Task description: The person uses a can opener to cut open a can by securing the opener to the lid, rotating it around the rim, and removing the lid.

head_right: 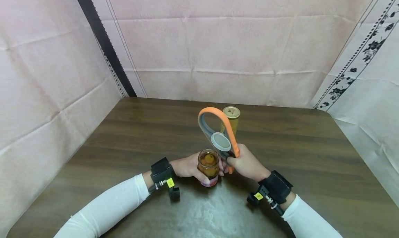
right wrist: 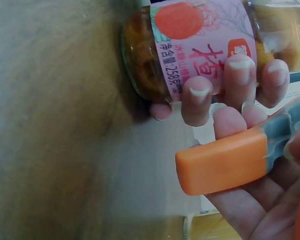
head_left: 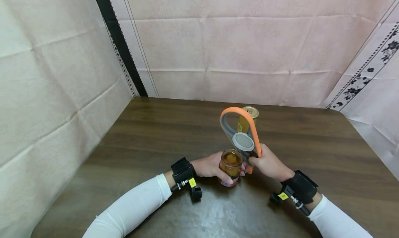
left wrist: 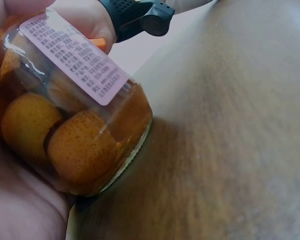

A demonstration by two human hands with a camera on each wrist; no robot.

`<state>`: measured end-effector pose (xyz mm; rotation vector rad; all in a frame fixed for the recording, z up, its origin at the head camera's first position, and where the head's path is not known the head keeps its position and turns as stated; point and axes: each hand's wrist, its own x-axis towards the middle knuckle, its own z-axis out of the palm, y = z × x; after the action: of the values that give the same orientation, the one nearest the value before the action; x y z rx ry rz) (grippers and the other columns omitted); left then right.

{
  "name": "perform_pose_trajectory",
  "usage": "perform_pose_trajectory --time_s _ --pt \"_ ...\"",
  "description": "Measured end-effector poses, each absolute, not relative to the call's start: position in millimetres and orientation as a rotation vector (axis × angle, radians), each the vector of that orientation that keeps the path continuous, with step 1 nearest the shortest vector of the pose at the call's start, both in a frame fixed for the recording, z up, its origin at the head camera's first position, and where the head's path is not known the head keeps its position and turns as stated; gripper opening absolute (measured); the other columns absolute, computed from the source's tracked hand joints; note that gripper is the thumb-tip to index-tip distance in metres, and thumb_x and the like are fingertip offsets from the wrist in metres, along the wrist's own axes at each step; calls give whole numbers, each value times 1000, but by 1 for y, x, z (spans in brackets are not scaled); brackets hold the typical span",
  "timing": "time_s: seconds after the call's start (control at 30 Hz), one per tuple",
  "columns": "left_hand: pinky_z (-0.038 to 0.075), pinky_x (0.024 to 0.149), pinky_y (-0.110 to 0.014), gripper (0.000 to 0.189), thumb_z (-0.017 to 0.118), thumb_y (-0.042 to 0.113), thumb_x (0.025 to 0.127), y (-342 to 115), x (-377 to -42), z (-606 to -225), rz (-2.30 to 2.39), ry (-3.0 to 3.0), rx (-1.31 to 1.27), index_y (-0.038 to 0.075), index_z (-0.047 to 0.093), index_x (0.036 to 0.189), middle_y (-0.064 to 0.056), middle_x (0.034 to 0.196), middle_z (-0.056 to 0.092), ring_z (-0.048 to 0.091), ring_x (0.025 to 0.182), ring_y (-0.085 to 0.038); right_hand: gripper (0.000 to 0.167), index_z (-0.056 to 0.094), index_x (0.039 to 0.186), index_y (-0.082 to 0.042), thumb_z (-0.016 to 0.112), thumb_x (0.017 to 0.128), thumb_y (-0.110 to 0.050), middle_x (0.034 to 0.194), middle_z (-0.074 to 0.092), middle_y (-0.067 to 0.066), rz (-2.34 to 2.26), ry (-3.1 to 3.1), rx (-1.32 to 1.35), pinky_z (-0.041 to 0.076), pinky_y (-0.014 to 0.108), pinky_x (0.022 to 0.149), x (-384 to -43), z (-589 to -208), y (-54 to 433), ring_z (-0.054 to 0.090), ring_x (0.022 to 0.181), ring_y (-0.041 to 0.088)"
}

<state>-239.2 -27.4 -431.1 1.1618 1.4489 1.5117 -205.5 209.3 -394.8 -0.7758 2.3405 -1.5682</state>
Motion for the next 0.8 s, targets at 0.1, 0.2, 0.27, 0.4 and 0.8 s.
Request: perform_pose_trajectory --time_s 0.1,0.2,0.27,0.4,0.8 --pt "44 113 -31 57 72 -6 85 -27 -239 -431 1521 1447 1160 -8 47 136 -37 135 52 61 119 -9 22 57 103 6 44 86 12 80 61 12 -1622 2268 -771 55 33 73 -205 -398 211 64 71 23" --pt "44 112 -31 56 71 -8 85 -27 -238 -430 1522 1448 1156 -8 48 136 -35 134 53 61 118 -10 30 54 112 9 44 83 13 84 58 9 -1682 2220 -726 53 33 71 -202 -400 212 62 76 20" --pt "44 112 -31 54 71 -8 85 -27 -238 -430 1511 1466 1156 -8 48 135 -33 134 54 61 118 -9 32 52 112 10 44 82 13 84 57 7 -1714 2176 -712 53 33 70 -199 -401 213 61 76 19" --pt "44 112 -30 53 72 -4 85 -28 -239 -430 1490 1508 1149 -7 50 133 -29 132 58 61 117 -8 30 51 110 7 40 83 15 82 59 8 -1757 2057 -734 58 37 70 -194 -405 214 63 71 21" --pt "45 112 -31 51 71 -4 84 -28 -238 -427 1476 1544 1145 -7 50 131 -30 131 58 62 117 -7 39 48 122 -1 39 86 12 83 62 4 -1793 1951 -666 61 38 70 -187 -409 224 67 71 16"
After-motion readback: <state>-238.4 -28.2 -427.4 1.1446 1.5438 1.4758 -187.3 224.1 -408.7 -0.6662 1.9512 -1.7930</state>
